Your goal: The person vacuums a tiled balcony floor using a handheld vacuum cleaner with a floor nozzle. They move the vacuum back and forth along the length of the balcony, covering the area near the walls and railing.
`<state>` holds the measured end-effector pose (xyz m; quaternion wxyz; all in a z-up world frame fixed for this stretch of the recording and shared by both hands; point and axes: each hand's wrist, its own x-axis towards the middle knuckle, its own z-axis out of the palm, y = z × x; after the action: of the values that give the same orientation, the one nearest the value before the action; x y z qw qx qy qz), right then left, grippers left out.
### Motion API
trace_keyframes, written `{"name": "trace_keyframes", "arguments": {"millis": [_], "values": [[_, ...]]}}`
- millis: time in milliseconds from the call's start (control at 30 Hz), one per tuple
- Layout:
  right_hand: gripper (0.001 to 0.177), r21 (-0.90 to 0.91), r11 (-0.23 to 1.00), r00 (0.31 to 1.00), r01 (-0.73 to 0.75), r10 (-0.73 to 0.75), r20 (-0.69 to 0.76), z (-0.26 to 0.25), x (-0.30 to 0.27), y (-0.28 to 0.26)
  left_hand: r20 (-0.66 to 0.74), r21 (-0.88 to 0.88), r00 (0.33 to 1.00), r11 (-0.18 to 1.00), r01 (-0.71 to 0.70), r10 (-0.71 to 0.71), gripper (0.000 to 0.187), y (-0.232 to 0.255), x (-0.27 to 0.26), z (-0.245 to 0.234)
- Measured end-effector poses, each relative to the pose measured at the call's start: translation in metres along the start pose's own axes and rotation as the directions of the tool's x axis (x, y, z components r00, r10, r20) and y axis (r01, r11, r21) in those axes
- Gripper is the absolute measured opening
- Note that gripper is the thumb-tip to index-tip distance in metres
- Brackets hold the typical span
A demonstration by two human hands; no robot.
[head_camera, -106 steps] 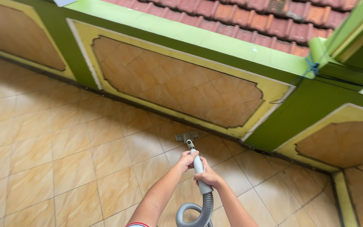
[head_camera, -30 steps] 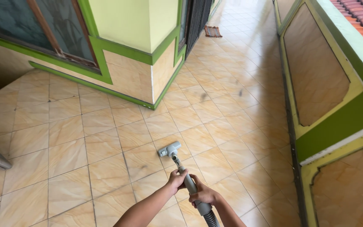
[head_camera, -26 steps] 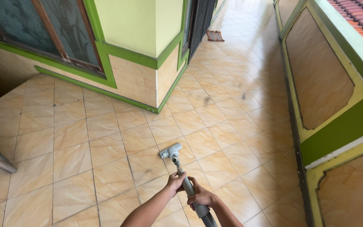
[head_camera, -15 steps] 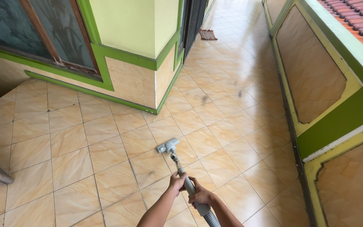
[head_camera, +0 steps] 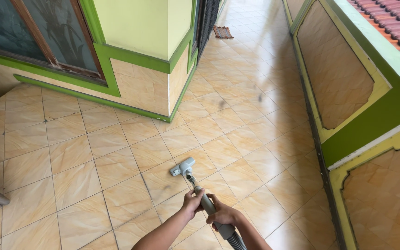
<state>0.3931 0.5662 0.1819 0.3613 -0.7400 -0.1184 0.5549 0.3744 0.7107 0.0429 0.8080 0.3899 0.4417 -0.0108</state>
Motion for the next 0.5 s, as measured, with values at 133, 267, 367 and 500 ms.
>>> {"name": "trace_keyframes", "arguments": {"millis": [133, 267, 367, 500], "values": [[0.094, 0.042, 0.998, 0.999, 0.041, -0.041, -0.013, 0.003, 0.027, 0.006, -0.014, 0.001, 0.998, 0.998, -0.059, 0.059, 0.067, -0.015, 0.045, -0.011], [0.095, 0.011, 0.998, 0.996, 0.058, -0.057, -0.062, -0.008, 0.052, 0.002, -0.046, 0.018, 0.997, 0.998, -0.067, 0.068, 0.052, 0.006, 0.059, -0.003], [0.095, 0.0, 1.0, 0.993, 0.029, -0.029, -0.114, -0.015, 0.049, 0.01, -0.07, 0.007, 0.997, 1.0, -0.025, 0.026, 0.055, -0.001, 0.063, 0.011], [0.092, -0.068, 0.998, 0.984, -0.015, 0.003, -0.176, -0.033, 0.022, 0.008, -0.061, -0.145, 0.998, 0.989, 0.026, -0.035, 0.044, -0.001, 0.051, 0.04]]}}
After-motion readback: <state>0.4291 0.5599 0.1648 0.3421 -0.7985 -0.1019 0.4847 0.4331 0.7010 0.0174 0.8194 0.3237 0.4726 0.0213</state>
